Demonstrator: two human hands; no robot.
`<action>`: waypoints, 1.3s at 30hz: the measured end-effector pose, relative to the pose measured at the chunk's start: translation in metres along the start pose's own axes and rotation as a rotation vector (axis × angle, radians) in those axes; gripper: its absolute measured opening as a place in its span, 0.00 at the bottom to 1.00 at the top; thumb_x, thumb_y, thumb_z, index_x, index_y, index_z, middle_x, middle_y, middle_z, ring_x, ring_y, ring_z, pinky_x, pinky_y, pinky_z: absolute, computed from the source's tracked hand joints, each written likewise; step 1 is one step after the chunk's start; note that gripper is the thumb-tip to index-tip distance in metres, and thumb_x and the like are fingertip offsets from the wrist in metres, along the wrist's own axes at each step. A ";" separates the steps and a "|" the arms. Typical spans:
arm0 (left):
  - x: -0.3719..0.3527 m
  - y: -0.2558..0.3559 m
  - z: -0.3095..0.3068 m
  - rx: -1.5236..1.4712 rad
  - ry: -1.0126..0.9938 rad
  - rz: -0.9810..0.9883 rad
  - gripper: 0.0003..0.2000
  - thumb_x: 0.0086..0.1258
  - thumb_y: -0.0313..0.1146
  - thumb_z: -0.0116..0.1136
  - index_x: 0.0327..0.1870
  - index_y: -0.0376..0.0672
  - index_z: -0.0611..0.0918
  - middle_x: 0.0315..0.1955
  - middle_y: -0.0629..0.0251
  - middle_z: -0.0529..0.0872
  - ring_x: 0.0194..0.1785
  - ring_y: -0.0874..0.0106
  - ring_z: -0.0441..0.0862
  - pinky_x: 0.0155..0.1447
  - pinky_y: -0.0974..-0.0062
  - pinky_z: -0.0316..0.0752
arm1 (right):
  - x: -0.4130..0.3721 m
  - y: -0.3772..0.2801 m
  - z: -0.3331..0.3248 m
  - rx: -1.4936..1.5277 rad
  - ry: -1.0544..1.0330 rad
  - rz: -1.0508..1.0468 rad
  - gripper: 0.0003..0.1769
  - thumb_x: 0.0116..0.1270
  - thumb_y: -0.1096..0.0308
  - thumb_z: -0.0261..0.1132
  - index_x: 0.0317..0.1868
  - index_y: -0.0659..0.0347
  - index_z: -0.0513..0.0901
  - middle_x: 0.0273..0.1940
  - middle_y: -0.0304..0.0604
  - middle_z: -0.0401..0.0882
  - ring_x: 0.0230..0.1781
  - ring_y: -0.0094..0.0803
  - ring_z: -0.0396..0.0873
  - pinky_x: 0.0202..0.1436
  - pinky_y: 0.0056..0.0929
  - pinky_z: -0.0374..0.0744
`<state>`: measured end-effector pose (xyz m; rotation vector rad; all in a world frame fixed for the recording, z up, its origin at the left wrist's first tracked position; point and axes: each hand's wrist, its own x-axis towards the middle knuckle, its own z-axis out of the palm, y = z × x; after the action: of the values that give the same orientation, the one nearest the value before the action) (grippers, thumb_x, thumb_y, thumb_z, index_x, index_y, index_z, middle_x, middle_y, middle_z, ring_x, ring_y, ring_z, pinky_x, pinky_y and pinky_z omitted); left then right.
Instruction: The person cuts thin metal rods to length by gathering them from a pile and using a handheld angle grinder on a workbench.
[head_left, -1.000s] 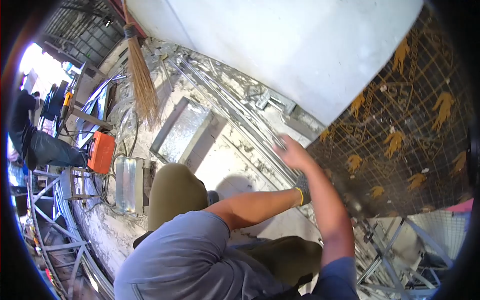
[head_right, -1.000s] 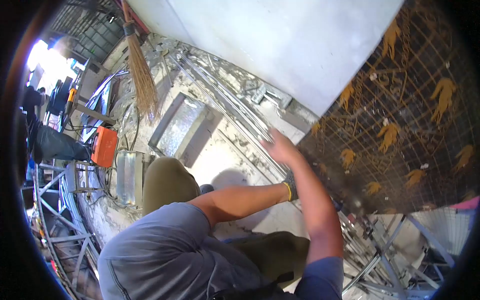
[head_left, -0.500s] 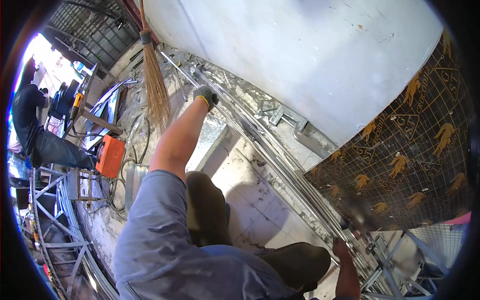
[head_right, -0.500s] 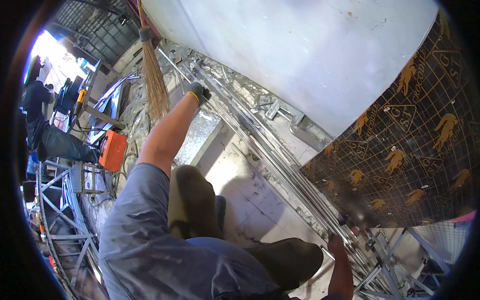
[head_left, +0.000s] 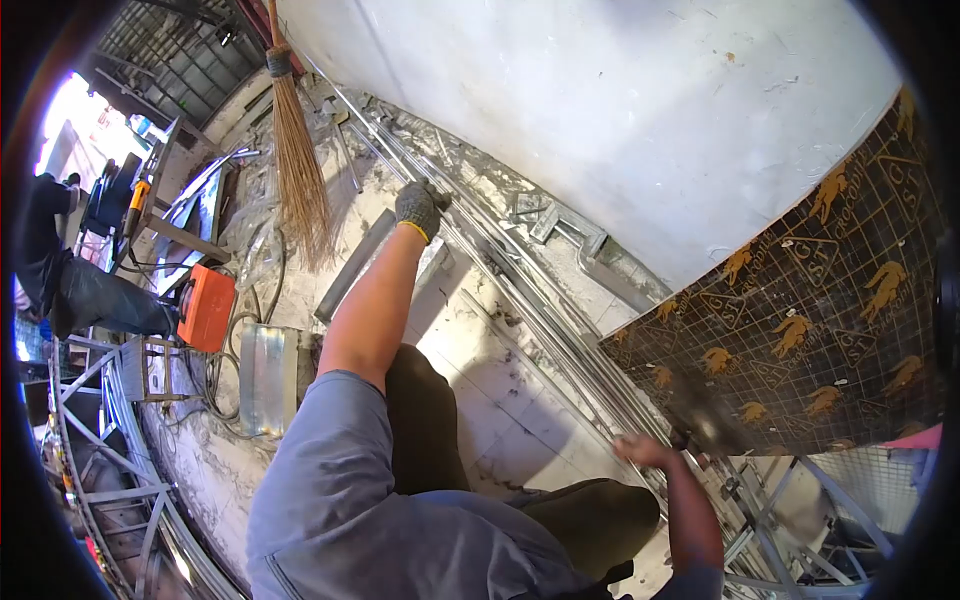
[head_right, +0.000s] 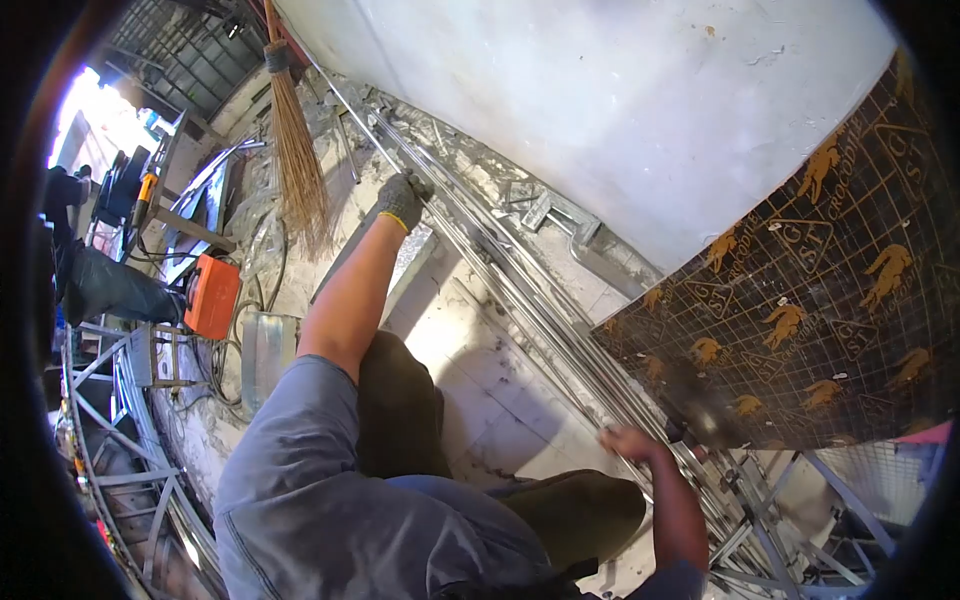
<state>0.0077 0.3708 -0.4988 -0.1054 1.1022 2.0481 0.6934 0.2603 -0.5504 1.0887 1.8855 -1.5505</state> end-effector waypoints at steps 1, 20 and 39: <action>0.005 -0.001 -0.008 0.029 0.006 0.011 0.03 0.85 0.28 0.46 0.46 0.45 0.73 0.21 0.71 0.71 0.18 0.71 0.64 0.40 0.59 0.80 | -0.021 0.070 0.021 0.006 -0.099 0.299 0.32 0.87 0.42 0.51 0.48 0.64 0.88 0.43 0.52 0.90 0.46 0.40 0.87 0.56 0.43 0.82; -0.018 -0.059 -0.045 2.040 -0.404 0.539 0.17 0.72 0.49 0.69 0.37 0.41 0.90 0.36 0.54 0.93 0.42 0.56 0.92 0.50 0.63 0.84 | 0.133 -0.117 -0.003 -0.216 0.637 -0.307 0.14 0.80 0.67 0.61 0.58 0.68 0.81 0.46 0.69 0.85 0.52 0.66 0.84 0.53 0.56 0.78; 0.083 -0.073 -0.129 0.842 -0.131 -0.342 0.18 0.78 0.45 0.56 0.44 0.39 0.89 0.40 0.51 0.92 0.48 0.53 0.91 0.53 0.55 0.86 | -0.024 0.016 0.060 0.072 0.604 -0.203 0.16 0.78 0.58 0.66 0.43 0.64 0.86 0.41 0.58 0.87 0.44 0.57 0.84 0.49 0.53 0.79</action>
<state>-0.0351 0.3486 -0.6613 0.2454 1.6366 1.1564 0.7119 0.1971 -0.5569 1.5718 2.4064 -1.5138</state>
